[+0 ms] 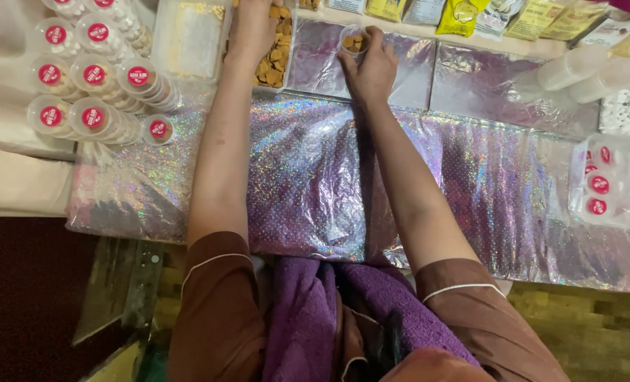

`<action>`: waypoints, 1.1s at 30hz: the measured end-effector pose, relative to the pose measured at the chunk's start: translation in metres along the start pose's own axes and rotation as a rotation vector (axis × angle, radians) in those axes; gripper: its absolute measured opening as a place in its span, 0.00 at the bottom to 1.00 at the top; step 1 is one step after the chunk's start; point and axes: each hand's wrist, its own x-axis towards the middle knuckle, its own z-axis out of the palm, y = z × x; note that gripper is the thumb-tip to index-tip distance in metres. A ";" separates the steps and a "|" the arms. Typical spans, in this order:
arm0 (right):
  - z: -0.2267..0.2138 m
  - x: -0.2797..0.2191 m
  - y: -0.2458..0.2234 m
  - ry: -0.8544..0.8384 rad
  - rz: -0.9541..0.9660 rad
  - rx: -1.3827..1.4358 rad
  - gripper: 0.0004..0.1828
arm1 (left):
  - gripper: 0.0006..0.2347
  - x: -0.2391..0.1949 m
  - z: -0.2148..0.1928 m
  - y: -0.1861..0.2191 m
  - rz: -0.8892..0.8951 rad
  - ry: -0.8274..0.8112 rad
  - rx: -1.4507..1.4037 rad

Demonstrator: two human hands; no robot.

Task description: The person fills small clear plastic cups with brown snack pieces from a tray, then seals each cup with a red-labeled lid. The filled cups are placed in a stack on the left side of the table.

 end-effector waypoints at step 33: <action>0.016 0.005 0.020 0.091 -0.157 0.023 0.31 | 0.12 0.006 0.116 0.091 0.141 -0.034 0.010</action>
